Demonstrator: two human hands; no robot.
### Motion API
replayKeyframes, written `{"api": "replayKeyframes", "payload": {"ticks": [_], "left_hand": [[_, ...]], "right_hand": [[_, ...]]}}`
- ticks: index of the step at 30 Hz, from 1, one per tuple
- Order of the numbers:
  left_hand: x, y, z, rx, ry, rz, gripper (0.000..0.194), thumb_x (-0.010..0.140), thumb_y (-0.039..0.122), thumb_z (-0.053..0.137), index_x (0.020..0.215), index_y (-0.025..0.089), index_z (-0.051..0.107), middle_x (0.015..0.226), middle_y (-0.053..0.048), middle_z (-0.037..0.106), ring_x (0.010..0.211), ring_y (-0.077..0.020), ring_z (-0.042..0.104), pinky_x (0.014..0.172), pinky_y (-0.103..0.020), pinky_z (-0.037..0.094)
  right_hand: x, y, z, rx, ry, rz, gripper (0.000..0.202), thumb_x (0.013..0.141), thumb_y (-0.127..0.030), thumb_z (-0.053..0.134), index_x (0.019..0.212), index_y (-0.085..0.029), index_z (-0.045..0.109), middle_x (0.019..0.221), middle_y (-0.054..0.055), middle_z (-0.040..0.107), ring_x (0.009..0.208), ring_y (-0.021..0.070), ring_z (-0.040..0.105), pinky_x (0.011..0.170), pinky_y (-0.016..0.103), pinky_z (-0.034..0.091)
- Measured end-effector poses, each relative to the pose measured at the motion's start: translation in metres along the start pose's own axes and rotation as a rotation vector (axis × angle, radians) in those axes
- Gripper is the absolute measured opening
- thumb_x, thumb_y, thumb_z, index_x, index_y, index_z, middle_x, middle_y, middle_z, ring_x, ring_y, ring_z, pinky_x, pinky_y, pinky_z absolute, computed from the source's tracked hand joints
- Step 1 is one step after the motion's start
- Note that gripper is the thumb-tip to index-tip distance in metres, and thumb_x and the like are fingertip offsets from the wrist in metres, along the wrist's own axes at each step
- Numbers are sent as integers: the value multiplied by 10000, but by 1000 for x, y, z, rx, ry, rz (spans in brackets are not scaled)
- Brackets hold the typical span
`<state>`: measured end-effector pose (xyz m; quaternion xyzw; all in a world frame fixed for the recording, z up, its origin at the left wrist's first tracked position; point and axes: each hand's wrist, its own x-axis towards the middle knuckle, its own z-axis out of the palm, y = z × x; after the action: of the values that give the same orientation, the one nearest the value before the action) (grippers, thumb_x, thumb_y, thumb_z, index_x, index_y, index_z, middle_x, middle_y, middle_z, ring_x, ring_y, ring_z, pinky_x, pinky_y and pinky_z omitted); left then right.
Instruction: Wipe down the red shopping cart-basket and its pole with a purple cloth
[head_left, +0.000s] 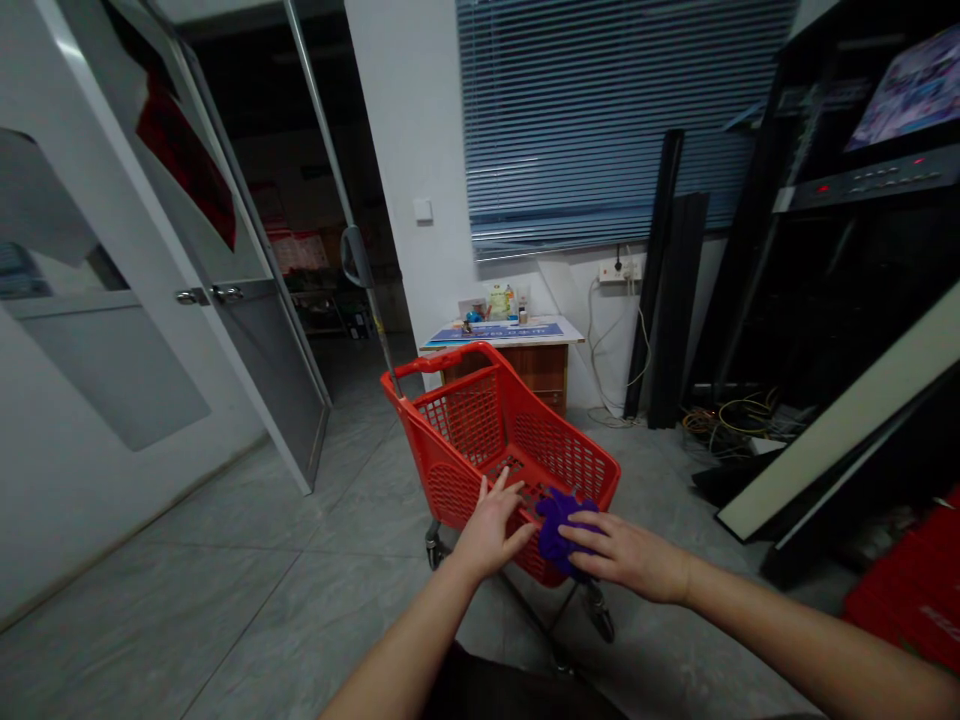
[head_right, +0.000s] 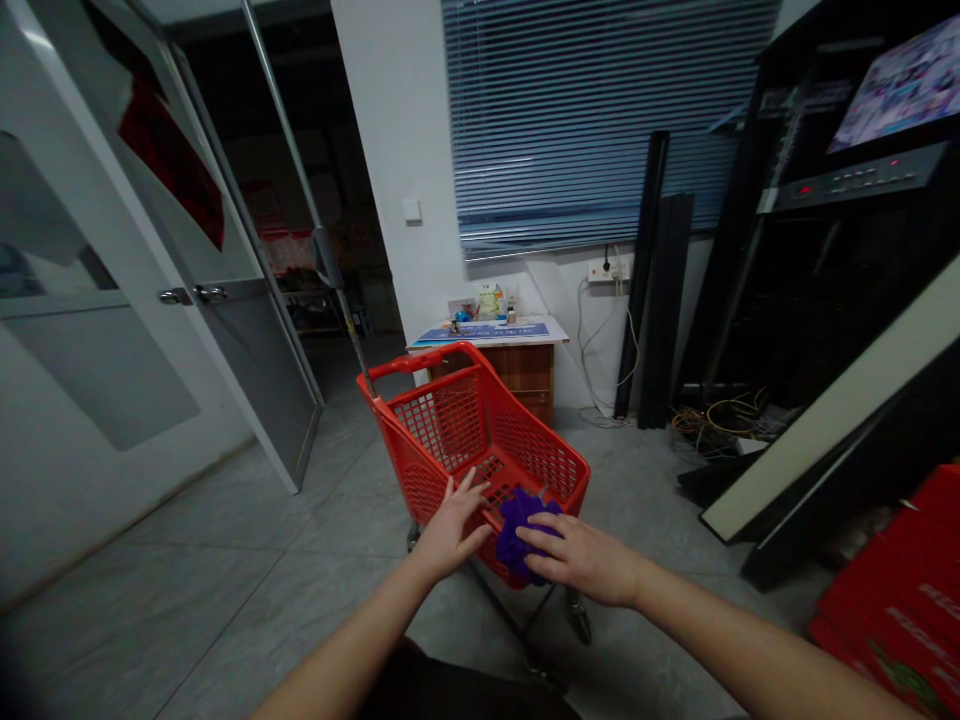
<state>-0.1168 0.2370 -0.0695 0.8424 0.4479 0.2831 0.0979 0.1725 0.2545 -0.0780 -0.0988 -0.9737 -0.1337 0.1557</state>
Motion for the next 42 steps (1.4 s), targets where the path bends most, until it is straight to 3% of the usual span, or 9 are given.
{"api": "replayKeyframes", "payload": {"ticks": [5, 10, 15, 21, 27, 34, 38, 40, 42], "left_hand": [[-2, -14, -3, -8, -2, -1, 384, 951, 512, 501, 1169, 214, 605, 1427, -102, 526, 1473, -310, 195, 1174, -617, 50], [3, -21, -5, -39, 2, -28, 336, 939, 479, 518, 1114, 216, 634, 1404, -96, 550, 1472, -307, 199, 1172, -612, 26], [10, -32, -13, -44, -3, -62, 311, 949, 426, 481, 1085, 219, 669, 1297, -84, 637, 1453, -302, 260, 1169, -612, 24], [13, -37, -16, -40, 0, -82, 320, 969, 373, 436, 1141, 226, 663, 1241, -74, 673, 1429, -283, 323, 1168, -612, 9], [13, -24, -9, -39, -11, -59, 298, 974, 337, 426, 1094, 233, 678, 1236, -58, 679, 1414, -274, 356, 1150, -634, -40], [-8, -1, -21, 23, -18, -22, 300, 957, 410, 492, 1064, 204, 681, 1407, -88, 553, 1457, -298, 251, 1167, -617, 15], [-36, 33, 0, 175, -13, 49, 642, 905, 604, 525, 1403, 202, 468, 1573, -122, 294, 1483, -316, 143, 1182, -599, 42], [-47, 47, 15, 240, -15, 40, 827, 876, 676, 511, 1505, 179, 304, 1564, -151, 299, 1475, -317, 181, 1192, -581, 60], [-53, 54, 25, 289, -15, -28, 945, 828, 725, 533, 1514, 129, 273, 1520, -202, 367, 1454, -347, 239, 1191, -585, 79]], "right_hand": [[-2, 3, 1, 38, -57, 95, 369, 969, -179, 460, 1309, -286, 555, 1451, 71, 489, 1331, 267, 407, 1002, 507, 457], [19, -2, 14, 110, -87, 183, 633, 888, -281, 605, 1474, -303, 365, 1467, 91, 459, 1402, 323, 288, 1103, 634, 281], [39, 8, 25, 130, -95, 218, 568, 917, -196, 534, 1453, -332, 402, 1430, 87, 487, 1328, 269, 392, 1071, 502, 382], [29, 32, 18, 129, -120, 296, 569, 859, -147, 584, 1400, -287, 477, 1335, 100, 545, 1212, 246, 468, 1030, 441, 418], [15, 25, -4, 132, -156, 402, 535, 791, -140, 618, 1308, -257, 551, 1219, 90, 580, 1141, 241, 481, 987, 405, 432], [15, -24, -12, 114, -101, 451, 646, 711, -120, 661, 1328, -247, 520, 1239, 93, 573, 1130, 263, 485, 971, 439, 441], [18, -50, 6, 28, -28, 370, 650, 789, -138, 628, 1401, -271, 453, 1320, 102, 560, 1231, 279, 468, 1056, 545, 380], [19, -57, 15, -41, 36, 294, 583, 866, -157, 573, 1420, -276, 435, 1367, 111, 543, 1313, 290, 420, 1091, 625, 306], [21, -58, 21, -93, 80, 229, 525, 909, -177, 541, 1418, -262, 442, 1397, 125, 525, 1377, 304, 359, 1089, 662, 287]]}}
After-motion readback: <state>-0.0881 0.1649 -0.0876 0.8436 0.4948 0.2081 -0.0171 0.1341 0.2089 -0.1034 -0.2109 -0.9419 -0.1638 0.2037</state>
